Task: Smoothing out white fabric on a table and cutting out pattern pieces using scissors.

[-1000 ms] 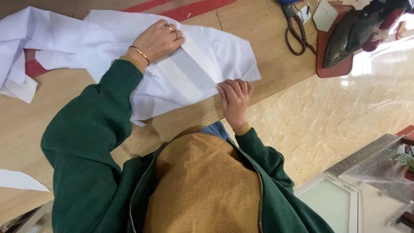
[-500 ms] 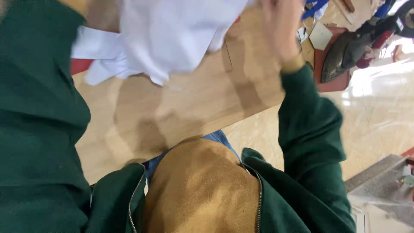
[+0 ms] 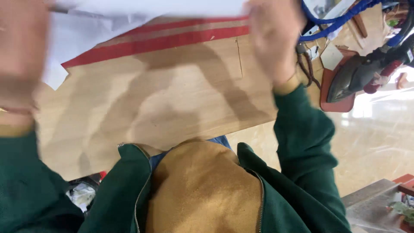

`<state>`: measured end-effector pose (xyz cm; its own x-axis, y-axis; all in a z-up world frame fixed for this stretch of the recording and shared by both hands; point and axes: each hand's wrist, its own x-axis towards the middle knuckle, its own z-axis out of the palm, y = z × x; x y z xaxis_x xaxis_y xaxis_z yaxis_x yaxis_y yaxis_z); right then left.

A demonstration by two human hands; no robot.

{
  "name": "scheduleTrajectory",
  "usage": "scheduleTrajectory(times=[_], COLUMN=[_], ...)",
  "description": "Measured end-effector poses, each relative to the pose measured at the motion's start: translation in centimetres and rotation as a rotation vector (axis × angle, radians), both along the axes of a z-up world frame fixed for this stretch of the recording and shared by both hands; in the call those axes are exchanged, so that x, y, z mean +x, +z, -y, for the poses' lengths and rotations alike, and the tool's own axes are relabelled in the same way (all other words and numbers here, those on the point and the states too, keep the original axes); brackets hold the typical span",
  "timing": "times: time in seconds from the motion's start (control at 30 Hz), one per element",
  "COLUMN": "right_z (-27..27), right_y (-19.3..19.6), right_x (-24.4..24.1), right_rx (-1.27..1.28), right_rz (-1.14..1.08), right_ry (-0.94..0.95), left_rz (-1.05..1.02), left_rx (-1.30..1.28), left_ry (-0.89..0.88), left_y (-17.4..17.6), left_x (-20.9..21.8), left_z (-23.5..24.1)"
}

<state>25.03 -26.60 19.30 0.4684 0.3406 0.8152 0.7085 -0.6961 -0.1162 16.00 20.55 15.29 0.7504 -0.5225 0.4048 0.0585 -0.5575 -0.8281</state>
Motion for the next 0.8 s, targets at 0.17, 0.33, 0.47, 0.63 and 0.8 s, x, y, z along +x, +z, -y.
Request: scheduleTrajectory(times=[0.17,0.33,0.47,0.63,0.8], right_z=[-2.6,-4.2,-2.8,-2.5,-2.7], right_y=[-13.9,-17.9,-19.7,-18.8,-17.8], right_x=[-7.7,-13.3,-15.4,-15.4,-13.7], right_rx=[-0.037,0.020,-0.060,-0.003,0.103], right_rz=[-0.635,-0.733,-0.751,-0.790,-0.880], right_ry=[0.281,0.163,0.085,0.073,-0.023], left_rz=[-0.429,-0.352,-0.272,-0.281,-0.422], left_rx=[-0.694,-0.872,-0.997,-1.095,-1.206], left_ry=[-0.417,-0.248,-0.141,-0.034,-0.060], left_y=[-8.7,-17.6,-19.3,-16.3,-15.4], left_x=[-7.7,-14.3,-16.8,-17.1,-14.9], left_z=[3.9,6.8,8.2,10.5,15.7])
